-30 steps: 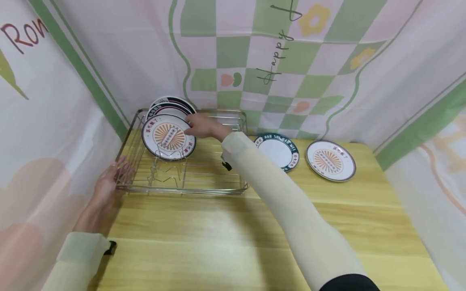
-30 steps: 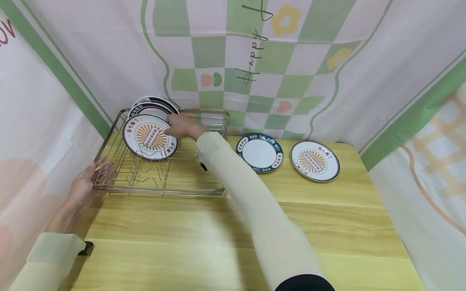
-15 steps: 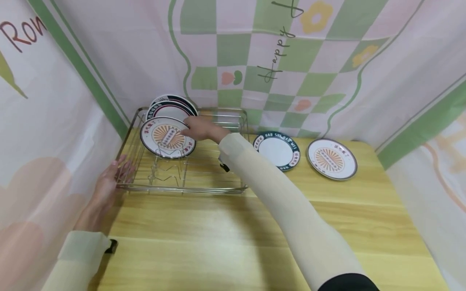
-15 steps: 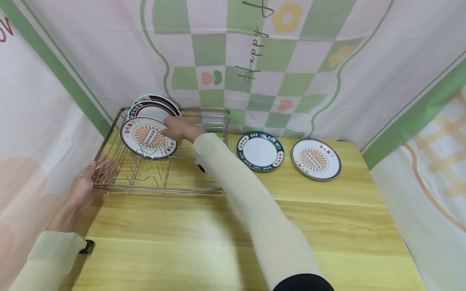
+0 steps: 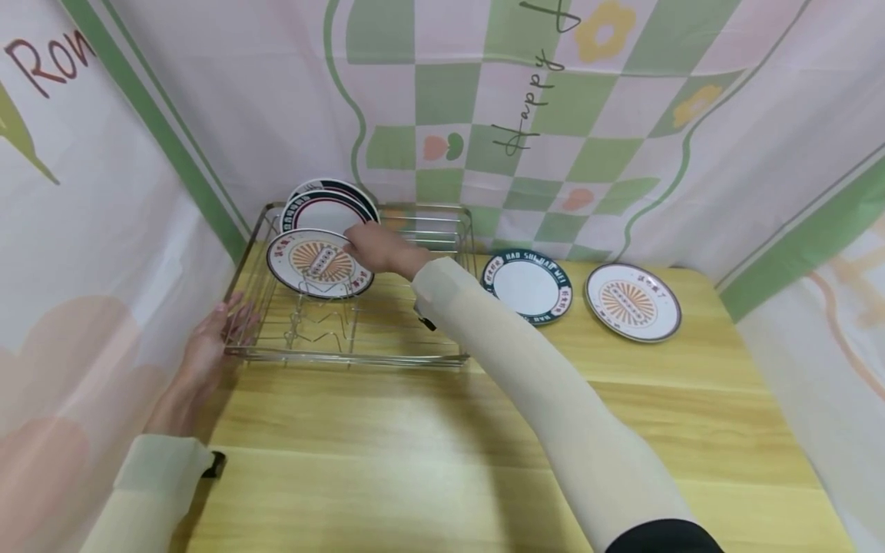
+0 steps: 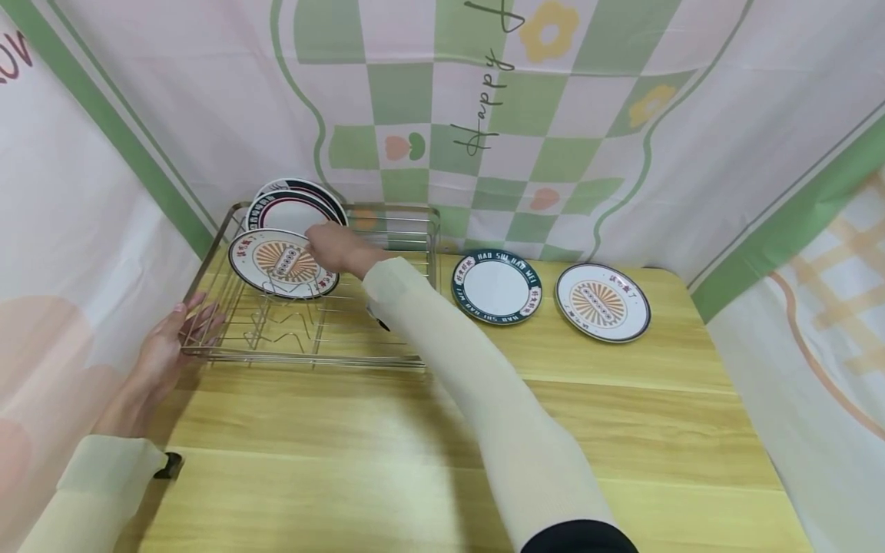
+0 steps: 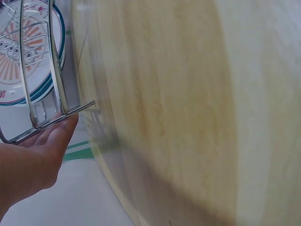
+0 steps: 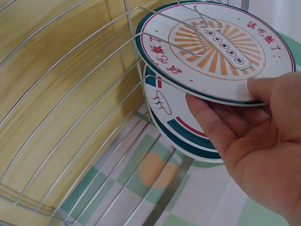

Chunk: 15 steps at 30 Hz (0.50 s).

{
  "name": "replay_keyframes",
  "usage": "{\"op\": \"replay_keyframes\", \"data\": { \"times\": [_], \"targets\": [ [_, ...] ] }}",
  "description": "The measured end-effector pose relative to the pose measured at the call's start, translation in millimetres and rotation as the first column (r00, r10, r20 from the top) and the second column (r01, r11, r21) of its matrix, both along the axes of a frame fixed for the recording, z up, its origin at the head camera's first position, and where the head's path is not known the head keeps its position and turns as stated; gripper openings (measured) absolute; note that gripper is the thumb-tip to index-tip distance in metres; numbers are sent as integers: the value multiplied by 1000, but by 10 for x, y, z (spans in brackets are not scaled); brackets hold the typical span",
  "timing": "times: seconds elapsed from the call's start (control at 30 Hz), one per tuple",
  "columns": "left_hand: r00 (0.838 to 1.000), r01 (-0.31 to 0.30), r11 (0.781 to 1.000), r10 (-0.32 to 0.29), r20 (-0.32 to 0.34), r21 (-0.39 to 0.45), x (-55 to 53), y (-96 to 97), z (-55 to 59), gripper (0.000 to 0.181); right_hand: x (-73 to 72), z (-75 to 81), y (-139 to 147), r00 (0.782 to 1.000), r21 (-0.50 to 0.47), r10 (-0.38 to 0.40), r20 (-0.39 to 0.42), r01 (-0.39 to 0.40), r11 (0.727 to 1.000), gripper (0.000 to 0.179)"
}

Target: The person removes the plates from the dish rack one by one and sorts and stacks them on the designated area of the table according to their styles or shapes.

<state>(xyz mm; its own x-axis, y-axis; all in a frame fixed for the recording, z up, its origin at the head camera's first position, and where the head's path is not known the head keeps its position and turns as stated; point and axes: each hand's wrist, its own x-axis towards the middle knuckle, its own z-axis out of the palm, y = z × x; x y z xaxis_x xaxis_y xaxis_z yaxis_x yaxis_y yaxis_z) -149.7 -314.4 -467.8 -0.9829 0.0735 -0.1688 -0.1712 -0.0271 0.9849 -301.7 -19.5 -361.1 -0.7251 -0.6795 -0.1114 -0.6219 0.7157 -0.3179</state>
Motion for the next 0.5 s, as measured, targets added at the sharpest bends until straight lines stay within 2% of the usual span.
{"op": "replay_keyframes", "data": {
  "times": [0.2,0.5],
  "targets": [
    [1000,-4,1000,3,13,23,-8,7,-1,77,32,-2,-34,999,-16,-52,5,52,999,27],
    [1000,-17,999,15,26,48,-15,29,-4,76,54,30,-30,995,-17,-90,-47,90,996,29]
  ]
}}
